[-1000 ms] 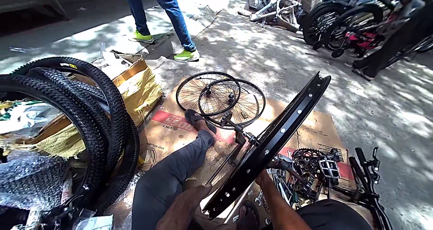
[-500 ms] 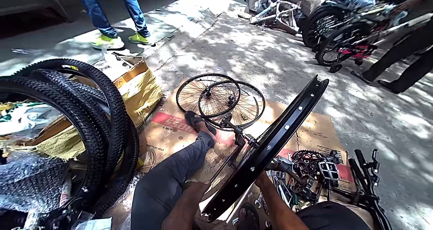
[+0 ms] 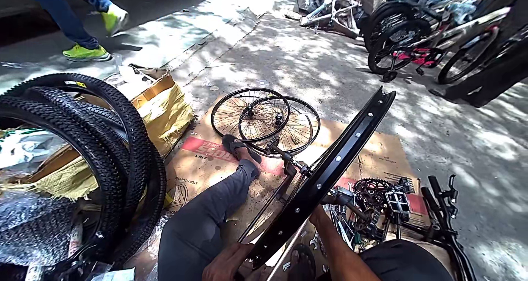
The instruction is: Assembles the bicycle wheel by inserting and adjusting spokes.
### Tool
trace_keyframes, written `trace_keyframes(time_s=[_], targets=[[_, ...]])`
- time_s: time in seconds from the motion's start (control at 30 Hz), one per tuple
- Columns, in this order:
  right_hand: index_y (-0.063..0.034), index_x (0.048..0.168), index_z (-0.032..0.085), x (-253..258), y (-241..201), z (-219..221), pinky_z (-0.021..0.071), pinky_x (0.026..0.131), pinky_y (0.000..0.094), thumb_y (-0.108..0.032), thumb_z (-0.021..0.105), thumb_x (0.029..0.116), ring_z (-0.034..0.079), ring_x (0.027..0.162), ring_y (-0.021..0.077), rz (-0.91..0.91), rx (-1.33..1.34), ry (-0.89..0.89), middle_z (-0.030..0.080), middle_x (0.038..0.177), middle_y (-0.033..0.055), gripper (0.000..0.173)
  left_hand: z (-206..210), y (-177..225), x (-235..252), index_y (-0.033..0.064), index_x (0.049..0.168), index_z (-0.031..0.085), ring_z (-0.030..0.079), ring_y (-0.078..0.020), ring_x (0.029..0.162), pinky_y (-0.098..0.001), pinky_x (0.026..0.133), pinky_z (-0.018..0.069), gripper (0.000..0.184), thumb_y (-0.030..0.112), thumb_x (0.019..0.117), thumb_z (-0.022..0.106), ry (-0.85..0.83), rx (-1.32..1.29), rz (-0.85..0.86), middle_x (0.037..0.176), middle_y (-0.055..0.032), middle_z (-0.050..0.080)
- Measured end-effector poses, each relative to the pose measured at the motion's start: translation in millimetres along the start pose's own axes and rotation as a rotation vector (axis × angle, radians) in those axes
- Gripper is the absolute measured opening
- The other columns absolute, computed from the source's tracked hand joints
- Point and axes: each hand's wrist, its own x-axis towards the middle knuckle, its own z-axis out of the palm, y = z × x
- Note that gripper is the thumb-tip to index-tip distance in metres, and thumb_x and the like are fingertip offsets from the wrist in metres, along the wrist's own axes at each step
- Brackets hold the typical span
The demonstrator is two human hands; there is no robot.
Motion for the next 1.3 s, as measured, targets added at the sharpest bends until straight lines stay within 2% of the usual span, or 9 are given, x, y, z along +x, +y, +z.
trace_keyframes(time_s=[0.63,0.7,0.77,0.9,0.97,1.03,1.1,1.2,1.3], targets=[[-0.0076,0.119,0.056,11,7,-3,0.0527,0.066,0.0474,-0.041,0.031,0.1113,0.062,0.081,0.0281,0.001,0.032,-0.019,0.063,0.096,0.0151,0.043,-3,-4,-4,0.0077,0.105,0.076,0.075,-0.0217,0.086,-0.0434,0.074,0.0608,0.043,0.049,0.095,0.068,-0.054,0.072,-0.027,0.094,-0.0094,0.076],[-0.0072,0.119,0.056,14,8,-3,0.0529,0.063,0.0471,-0.039,0.033,0.1114,0.062,0.079,0.028,0.003,0.027,-0.021,0.064,0.095,0.0151,0.04,-18,8,5,0.0039,0.107,0.075,0.072,-0.0166,0.091,-0.0364,0.082,0.06,0.044,0.046,0.0943,0.071,0.072,-0.088,0.061,0.096,-0.0099,0.076],[-0.0065,0.115,0.058,16,11,-4,0.0527,0.058,0.0439,-0.037,0.036,0.1111,0.062,0.072,0.0261,-0.006,0.008,-0.038,0.064,0.089,0.0137,0.038,-30,18,21,0.0048,0.119,0.07,0.072,-0.01,0.097,-0.0307,0.087,0.0615,0.046,0.046,0.1015,0.06,0.155,-0.344,0.109,0.104,-0.0046,0.075],[-0.0081,0.113,0.057,25,17,-2,0.0517,0.055,0.0415,-0.029,0.044,0.1087,0.061,0.065,0.0236,-0.054,0.074,-0.025,0.063,0.083,0.0115,0.025,-15,5,61,0.0062,0.125,0.068,0.072,-0.0194,0.1,-0.0367,0.088,0.0618,0.048,0.045,0.1081,0.045,0.017,-0.679,-0.055,0.109,-0.0066,0.075],[-0.0062,0.126,0.053,9,17,4,0.0516,0.061,0.0421,-0.024,0.049,0.1079,0.059,0.073,0.0225,-0.144,0.051,0.08,0.06,0.092,0.0127,0.026,5,-18,77,0.0054,0.129,0.066,0.07,-0.021,0.11,-0.04,0.095,0.0587,0.044,0.036,0.1082,0.042,-0.249,-0.682,-0.318,0.119,-0.0086,0.072],[-0.0024,0.145,0.043,-9,16,6,0.052,0.085,0.0544,-0.025,0.055,0.1056,0.059,0.107,0.0344,-0.161,0.011,0.228,0.056,0.127,0.025,0.047,25,-34,91,0.0052,0.133,0.062,0.069,-0.02,0.111,-0.0381,0.095,0.0582,0.036,0.027,0.1087,0.046,-0.428,-0.705,-0.483,0.123,-0.009,0.071],[-0.0033,0.156,0.03,-28,15,9,0.0443,0.104,0.063,-0.038,0.05,0.1059,0.044,0.136,0.0447,-0.103,-0.025,0.327,0.036,0.153,0.031,0.064,40,-45,97,0.0044,0.137,0.059,0.069,-0.022,0.112,-0.0382,0.095,0.0583,0.035,0.022,0.1097,0.047,-0.509,-0.792,-0.539,0.126,-0.0125,0.07],[0.0024,0.144,0.046,-83,3,29,0.0442,0.1,0.0619,-0.036,0.044,0.1076,0.046,0.13,0.0437,-0.064,0.083,0.351,0.042,0.146,0.0313,0.053,41,-42,102,0.0063,0.14,0.058,0.065,-0.0214,0.115,-0.0382,0.097,0.056,0.039,0.021,0.1043,0.055,-0.61,-0.8,-0.453,0.132,-0.011,0.065],[-0.0041,0.136,0.054,-154,-7,33,0.0474,0.094,0.0588,-0.039,0.042,0.1082,0.054,0.122,0.0368,-0.169,0.062,0.266,0.052,0.137,0.024,0.046,23,-18,100,-0.0012,0.144,0.051,0.066,-0.0296,0.118,-0.0447,0.096,0.0586,0.049,0.017,0.0994,0.059,-0.633,-0.861,-0.407,0.136,-0.0173,0.063]])
